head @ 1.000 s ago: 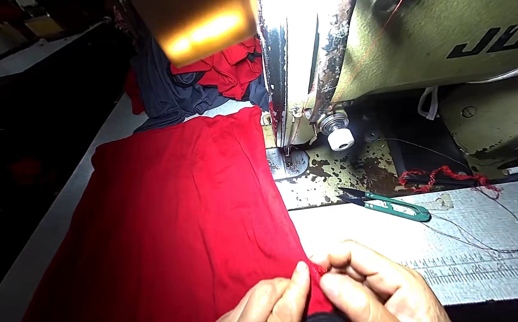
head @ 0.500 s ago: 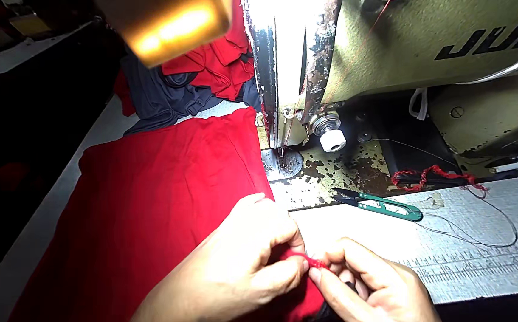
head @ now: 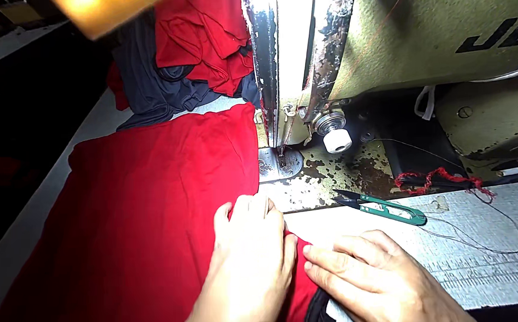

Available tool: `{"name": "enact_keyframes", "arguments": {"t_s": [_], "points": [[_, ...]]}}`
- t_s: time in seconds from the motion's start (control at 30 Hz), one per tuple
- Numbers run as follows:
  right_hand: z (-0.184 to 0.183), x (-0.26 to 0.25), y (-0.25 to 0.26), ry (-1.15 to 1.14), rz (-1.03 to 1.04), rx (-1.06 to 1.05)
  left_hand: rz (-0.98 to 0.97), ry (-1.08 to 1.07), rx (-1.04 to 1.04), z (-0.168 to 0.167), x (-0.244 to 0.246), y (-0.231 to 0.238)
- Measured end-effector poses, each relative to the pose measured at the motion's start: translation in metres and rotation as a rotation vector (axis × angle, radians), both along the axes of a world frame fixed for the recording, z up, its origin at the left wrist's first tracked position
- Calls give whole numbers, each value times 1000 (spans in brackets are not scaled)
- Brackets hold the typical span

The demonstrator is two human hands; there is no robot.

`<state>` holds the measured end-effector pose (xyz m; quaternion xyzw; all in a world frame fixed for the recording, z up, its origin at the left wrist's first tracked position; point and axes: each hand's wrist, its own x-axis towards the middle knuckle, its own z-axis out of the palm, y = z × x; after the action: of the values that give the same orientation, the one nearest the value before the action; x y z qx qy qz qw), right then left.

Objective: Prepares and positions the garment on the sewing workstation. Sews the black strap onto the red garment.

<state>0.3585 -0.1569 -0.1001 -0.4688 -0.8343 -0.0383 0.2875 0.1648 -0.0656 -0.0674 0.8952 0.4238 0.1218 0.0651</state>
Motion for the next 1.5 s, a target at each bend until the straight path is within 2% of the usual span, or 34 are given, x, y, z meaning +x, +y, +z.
{"name": "enact_keyframes", "arguments": {"t_s": [0.1,0.2,0.33,0.47,0.57,1.5], "points": [[1,10,8,-42,86,23,84,-135,91,-18,-1,-16],[4,12,25,-98,150,78,91,-206,112,-30,-2,-5],[13,12,63,-190,166,65,22,-142,71,-23,1,45],[7,10,96,-155,61,102,-111,-121,48,-16,12,102],[5,8,99,-135,-15,87,-164,-126,29,-16,17,121],[1,9,96,-52,-82,43,-91,-138,10,-12,22,120]]}}
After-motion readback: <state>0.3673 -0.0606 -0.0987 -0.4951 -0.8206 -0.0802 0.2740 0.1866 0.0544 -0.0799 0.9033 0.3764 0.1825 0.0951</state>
